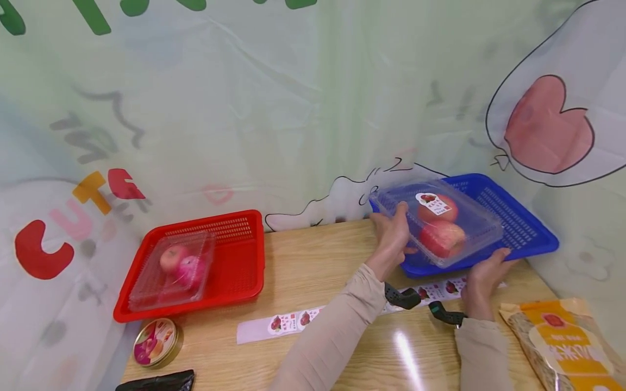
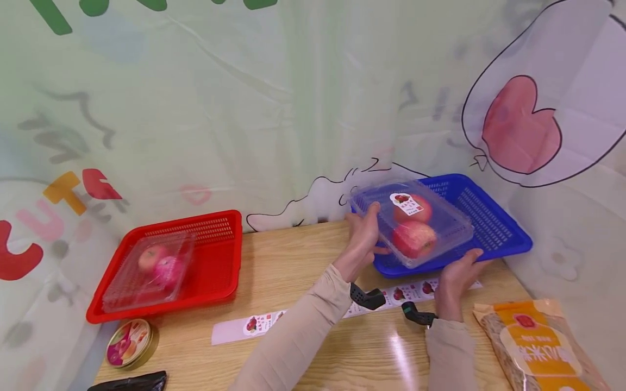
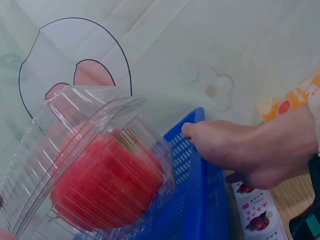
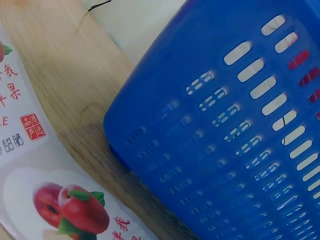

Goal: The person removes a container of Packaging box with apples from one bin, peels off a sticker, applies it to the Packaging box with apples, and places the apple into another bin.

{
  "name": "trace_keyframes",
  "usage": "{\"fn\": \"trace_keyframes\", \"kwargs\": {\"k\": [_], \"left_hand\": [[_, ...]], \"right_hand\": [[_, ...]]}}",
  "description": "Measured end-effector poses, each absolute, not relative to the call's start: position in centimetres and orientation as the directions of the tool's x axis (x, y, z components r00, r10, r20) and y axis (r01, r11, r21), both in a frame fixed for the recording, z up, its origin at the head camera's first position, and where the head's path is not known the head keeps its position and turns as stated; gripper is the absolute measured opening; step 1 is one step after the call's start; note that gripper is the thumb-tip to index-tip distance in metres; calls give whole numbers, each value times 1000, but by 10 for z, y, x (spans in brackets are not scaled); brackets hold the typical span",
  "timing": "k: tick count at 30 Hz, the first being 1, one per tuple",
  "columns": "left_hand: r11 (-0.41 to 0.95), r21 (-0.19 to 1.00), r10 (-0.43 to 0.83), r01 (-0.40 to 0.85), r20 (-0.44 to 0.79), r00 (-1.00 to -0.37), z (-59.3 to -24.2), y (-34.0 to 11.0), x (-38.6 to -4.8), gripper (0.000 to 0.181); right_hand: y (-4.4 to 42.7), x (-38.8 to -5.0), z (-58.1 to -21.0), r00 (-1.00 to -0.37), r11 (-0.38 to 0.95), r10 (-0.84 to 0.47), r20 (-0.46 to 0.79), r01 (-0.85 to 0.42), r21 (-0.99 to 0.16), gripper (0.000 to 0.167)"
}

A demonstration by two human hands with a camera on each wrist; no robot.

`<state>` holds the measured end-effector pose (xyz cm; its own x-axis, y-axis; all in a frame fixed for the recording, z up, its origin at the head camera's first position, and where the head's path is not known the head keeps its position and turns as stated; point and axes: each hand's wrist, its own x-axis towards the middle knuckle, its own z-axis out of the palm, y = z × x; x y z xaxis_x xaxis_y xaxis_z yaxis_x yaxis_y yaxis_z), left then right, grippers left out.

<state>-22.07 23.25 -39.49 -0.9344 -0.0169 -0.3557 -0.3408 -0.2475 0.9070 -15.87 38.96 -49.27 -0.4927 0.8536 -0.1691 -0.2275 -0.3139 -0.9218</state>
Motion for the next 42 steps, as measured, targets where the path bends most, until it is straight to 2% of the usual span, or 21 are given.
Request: {"fn": "trace_keyframes", "kwargs": {"k": [5, 10, 23, 33, 37, 42], "left_hand": [[-199, 902, 8, -383, -389, -921, -392, 249, -228, 85], [-162, 895, 46, -416, -415, -909, -391, 265, -237, 94], [-149, 845, 55, -513, -511, -858, -423, 306, -253, 83], [-165, 837, 88, -522, -515, -853, -444, 320, -258, 81], [-193, 830, 102, -524, -514, -852, -449, 326, -258, 72], [-210, 836, 89, -507, -500, -862, -453, 337, -259, 52]], "right_hand": [[392, -159, -491, -496, -313, 852, -168, -225, -923, 62], [392, -158, -489, -492, -307, 859, -144, -269, -913, 61], [385, -159, -490, -486, -295, 871, -68, -406, -865, 59], [381, -158, -490, -477, -247, 878, -41, -379, -892, 60], [381, -158, -494, -474, -231, 880, -35, -363, -903, 59], [382, -157, -495, -462, -223, 885, -51, -326, -919, 61]]}}
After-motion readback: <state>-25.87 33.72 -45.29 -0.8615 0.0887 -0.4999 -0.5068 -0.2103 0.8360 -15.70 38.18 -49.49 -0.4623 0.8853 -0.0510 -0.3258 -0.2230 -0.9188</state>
